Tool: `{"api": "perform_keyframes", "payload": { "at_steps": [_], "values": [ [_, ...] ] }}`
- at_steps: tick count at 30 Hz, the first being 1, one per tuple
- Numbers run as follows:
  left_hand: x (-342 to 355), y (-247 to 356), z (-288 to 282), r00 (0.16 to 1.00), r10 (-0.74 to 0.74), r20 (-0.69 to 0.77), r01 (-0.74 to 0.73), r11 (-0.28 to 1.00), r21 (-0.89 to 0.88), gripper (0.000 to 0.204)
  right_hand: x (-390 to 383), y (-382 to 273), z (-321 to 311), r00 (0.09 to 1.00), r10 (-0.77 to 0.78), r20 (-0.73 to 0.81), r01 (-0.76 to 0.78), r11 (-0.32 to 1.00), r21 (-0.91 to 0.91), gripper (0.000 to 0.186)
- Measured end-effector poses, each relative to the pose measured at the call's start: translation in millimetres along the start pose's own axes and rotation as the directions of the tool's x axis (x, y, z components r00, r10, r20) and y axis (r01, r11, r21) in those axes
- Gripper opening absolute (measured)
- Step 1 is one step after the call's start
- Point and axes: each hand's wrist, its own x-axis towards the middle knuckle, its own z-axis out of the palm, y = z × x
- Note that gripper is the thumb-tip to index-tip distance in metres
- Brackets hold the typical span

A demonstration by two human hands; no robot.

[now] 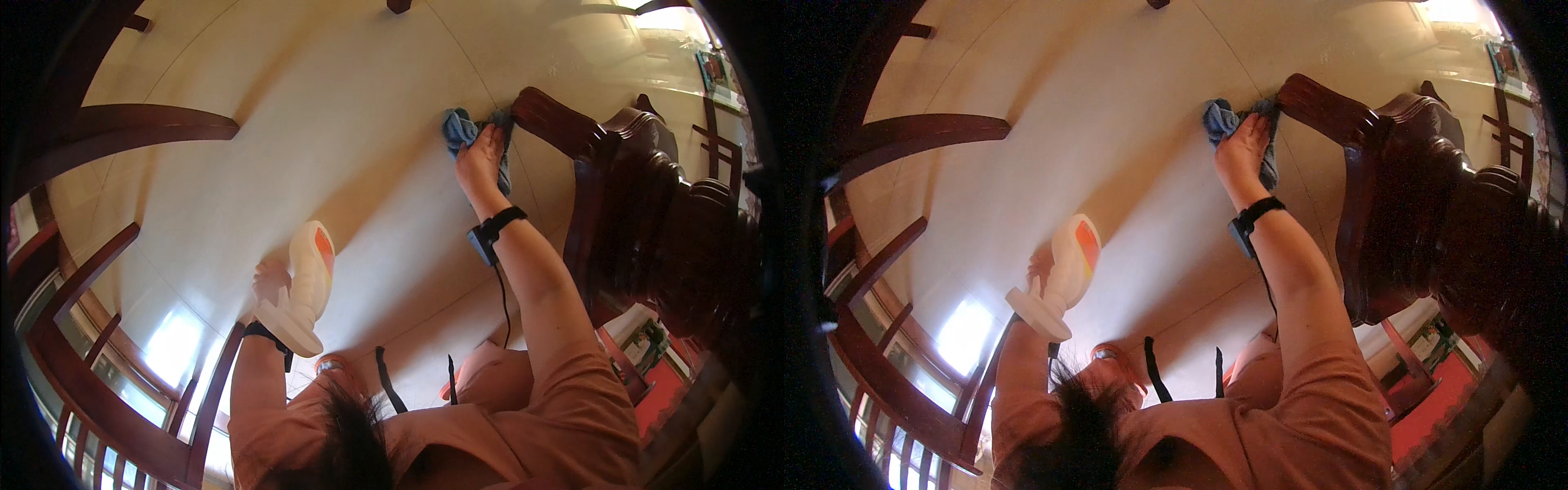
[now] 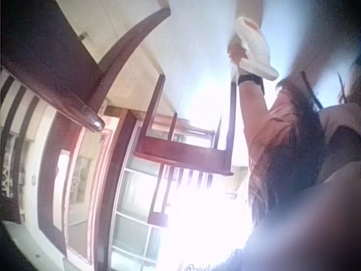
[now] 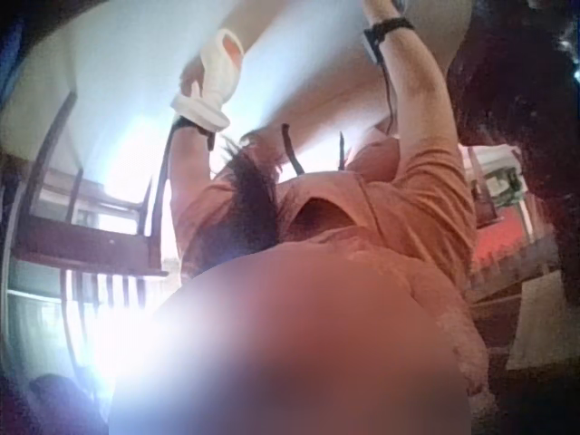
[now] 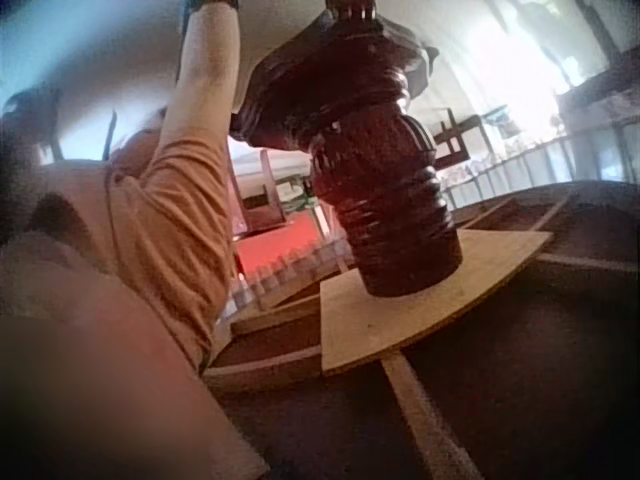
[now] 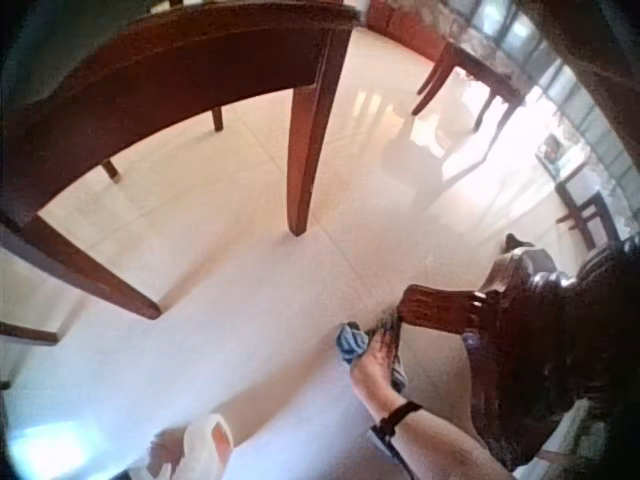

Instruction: The person wipes a tiled floor with a blue cloth while holding a spray bottle, then moves to the kitchen sink to rinse the cloth under running water.

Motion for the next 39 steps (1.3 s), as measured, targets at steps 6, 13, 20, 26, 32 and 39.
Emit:
{"api": "perform_keyframes", "payload": {
  "at_steps": [6,13,20,26,32,39],
  "values": [
    [1.5,-3.2,-1.1,1.000,0.007,0.000,-0.007,1.000,0.004,0.046,73.0,-17.6,-10.6,0.992,-0.113,-0.056,0.113,0.994,0.005,0.060],
    [-0.1,-0.8,-3.1,1.000,-0.002,0.009,0.002,1.000,-0.005,0.047,64.8,-2.2,0.9,0.980,-0.169,0.100,0.174,0.984,-0.038,0.070],
    [-4.9,-6.3,-9.3,1.000,0.009,0.009,-0.009,1.000,-0.027,0.047,125.1,-12.4,-2.7,0.985,-0.099,-0.141,0.095,0.995,-0.035,0.064],
    [-1.6,-9.1,-6.1,1.000,0.010,-0.002,-0.010,1.000,-0.022,0.048,79.8,-24.0,22.9,0.875,-0.484,0.018,0.476,0.853,-0.214,0.067],
    [-2.7,-9.9,-4.5,1.000,0.025,-0.001,-0.025,1.000,0.011,0.048,-88.1,10.1,23.3,0.584,-0.788,0.195,0.794,0.604,0.069,0.058],
    [-8.3,-14.0,1.0,0.999,0.036,0.004,-0.036,0.999,0.035,0.049,-170.3,55.7,-27.2,0.435,-0.856,0.278,0.664,0.514,0.543,0.039]
  ]
}}
